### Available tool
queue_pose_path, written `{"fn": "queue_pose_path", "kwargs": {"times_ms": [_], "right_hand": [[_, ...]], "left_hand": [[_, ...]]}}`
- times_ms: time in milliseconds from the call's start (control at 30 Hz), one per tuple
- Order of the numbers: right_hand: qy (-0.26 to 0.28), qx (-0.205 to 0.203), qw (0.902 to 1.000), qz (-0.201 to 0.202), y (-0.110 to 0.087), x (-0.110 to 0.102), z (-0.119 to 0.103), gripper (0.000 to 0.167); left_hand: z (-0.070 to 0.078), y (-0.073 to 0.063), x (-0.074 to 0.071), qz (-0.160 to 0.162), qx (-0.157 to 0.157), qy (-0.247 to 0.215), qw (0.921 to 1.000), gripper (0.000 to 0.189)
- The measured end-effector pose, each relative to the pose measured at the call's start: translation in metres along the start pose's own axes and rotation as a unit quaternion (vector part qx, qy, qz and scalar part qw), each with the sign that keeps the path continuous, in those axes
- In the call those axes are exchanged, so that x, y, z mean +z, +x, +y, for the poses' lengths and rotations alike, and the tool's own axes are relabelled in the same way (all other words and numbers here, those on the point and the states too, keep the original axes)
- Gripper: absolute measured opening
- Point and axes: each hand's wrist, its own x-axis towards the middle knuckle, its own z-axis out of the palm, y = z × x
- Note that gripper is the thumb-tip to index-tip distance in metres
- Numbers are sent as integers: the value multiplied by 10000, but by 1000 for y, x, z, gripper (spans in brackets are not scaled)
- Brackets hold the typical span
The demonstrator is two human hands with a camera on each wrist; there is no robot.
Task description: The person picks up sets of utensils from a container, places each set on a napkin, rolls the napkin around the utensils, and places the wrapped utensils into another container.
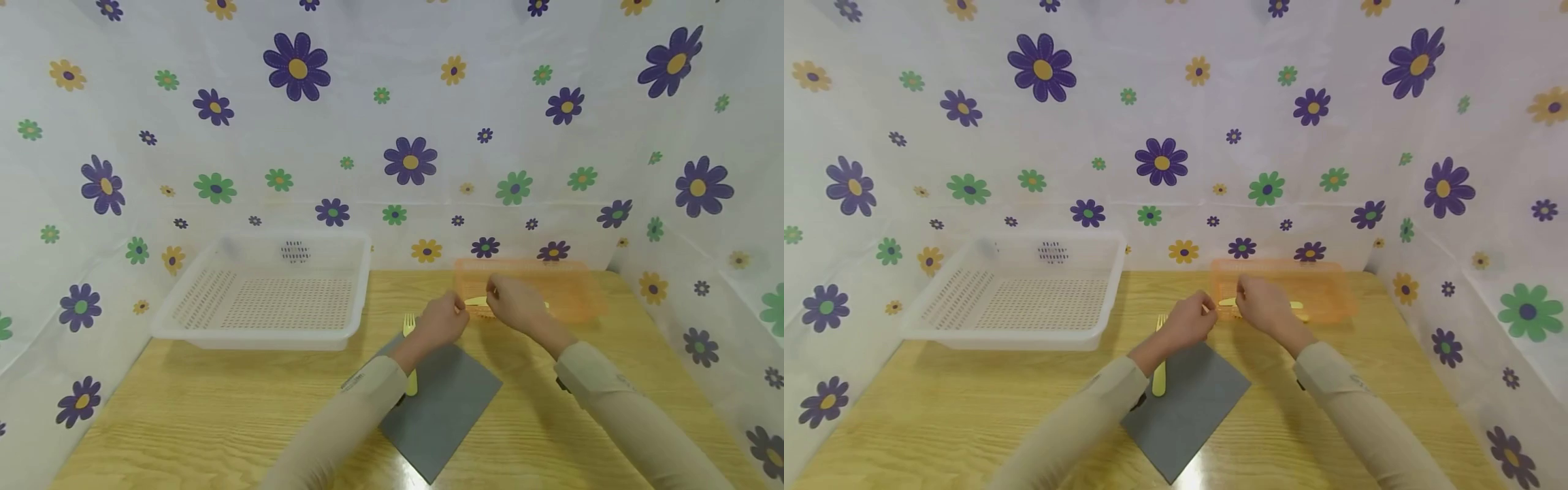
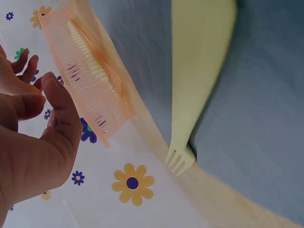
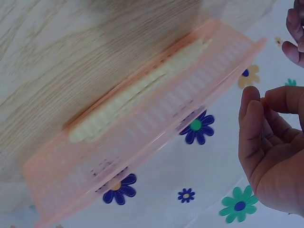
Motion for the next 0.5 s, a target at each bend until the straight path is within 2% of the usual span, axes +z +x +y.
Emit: {"fn": "queue_pose_path", "kwargs": {"times_ms": [100,233,400,500], "right_hand": [[106,128,9997,-172,1,-2,11,13],[311,357,9979,-444,3,-5,26,14],[183,556,9963,-627,15,-5,39,21],[-30,568,9956,-739,24,-4,43,25]], "left_hand": [[-2,8,3,-65,-296,-605,9977,29],[-6,18,8,-52,-654,-1237,9901,32],[-8,26,9,83,-939,-1759,9799,36],[-9,27,8,195,-1029,-1836,9774,38]]}}
